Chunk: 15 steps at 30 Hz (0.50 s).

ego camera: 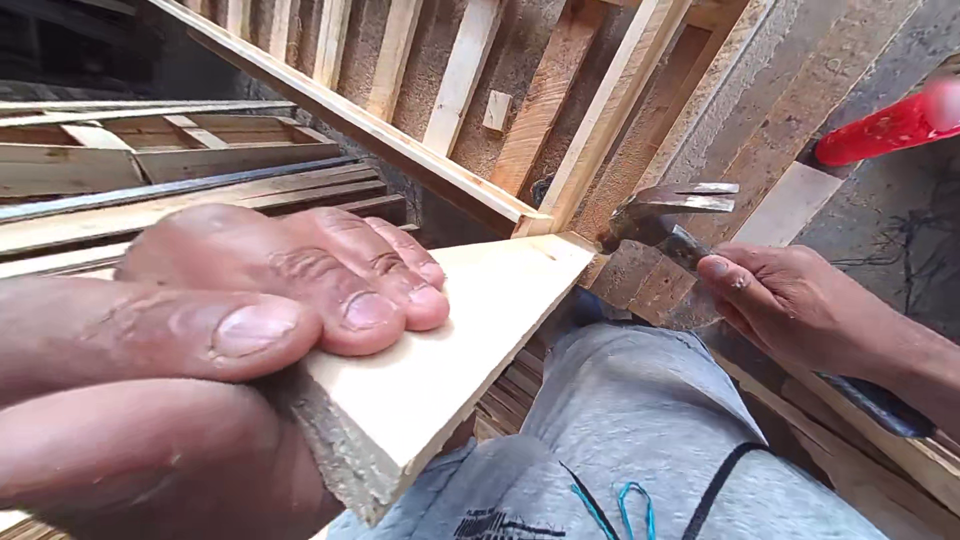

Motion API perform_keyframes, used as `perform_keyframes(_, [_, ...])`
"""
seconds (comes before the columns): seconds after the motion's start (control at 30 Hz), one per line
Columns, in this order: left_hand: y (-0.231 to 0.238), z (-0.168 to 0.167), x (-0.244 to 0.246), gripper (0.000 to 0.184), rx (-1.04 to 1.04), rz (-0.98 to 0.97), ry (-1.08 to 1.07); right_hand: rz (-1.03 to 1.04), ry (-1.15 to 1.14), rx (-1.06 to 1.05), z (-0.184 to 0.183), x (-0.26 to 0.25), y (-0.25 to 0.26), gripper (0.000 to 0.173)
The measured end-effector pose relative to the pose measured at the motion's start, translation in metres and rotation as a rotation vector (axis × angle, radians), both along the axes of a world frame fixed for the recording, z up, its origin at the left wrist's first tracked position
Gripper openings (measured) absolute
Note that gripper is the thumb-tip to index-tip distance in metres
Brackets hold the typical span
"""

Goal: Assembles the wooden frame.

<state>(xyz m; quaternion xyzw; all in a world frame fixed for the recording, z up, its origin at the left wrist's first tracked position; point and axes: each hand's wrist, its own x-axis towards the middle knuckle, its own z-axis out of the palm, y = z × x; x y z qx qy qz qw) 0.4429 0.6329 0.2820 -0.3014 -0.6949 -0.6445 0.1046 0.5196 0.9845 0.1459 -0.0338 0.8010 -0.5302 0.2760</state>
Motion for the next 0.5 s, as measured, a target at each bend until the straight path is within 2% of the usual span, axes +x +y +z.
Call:
perform_keyframes(0.07, [0.018, 0.01, 0.004, 0.026, -0.003, 0.046, -0.048, 0.084, -0.016, -0.025, -0.002, -0.029, -0.039, 0.058])
perform_keyframes(0.13, [0.003, 0.004, -0.001, 0.028, -0.003, -0.02, -0.023, 0.143, 0.049, 0.015, 0.012, -0.059, -0.06, 0.051])
perform_keyframes(0.17, [-0.003, -0.002, -0.007, 0.027, 0.001, -0.035, 0.019, 0.134, 0.084, 0.05, 0.019, -0.067, -0.053, 0.052])
perform_keyframes(0.23, [-0.008, -0.003, 0.008, 0.022, -0.049, 0.002, 0.002, 0.064, 0.05, 0.097, 0.027, -0.044, -0.029, 0.057])
perform_keyframes(0.33, [0.021, 0.009, 0.001, 0.018, -0.052, 0.064, 0.005, -0.016, -0.072, 0.165, 0.03, -0.037, 0.001, 0.063])
perform_keyframes(0.43, [-0.004, -0.015, -0.003, 0.024, 0.051, -0.01, 0.02, 0.098, -0.087, 0.074, 0.02, -0.065, -0.046, 0.061])
perform_keyframes(0.5, [0.026, -0.008, -0.002, 0.021, 0.168, 0.052, 0.021, 0.182, -0.091, 0.08, 0.027, -0.09, -0.065, 0.061])
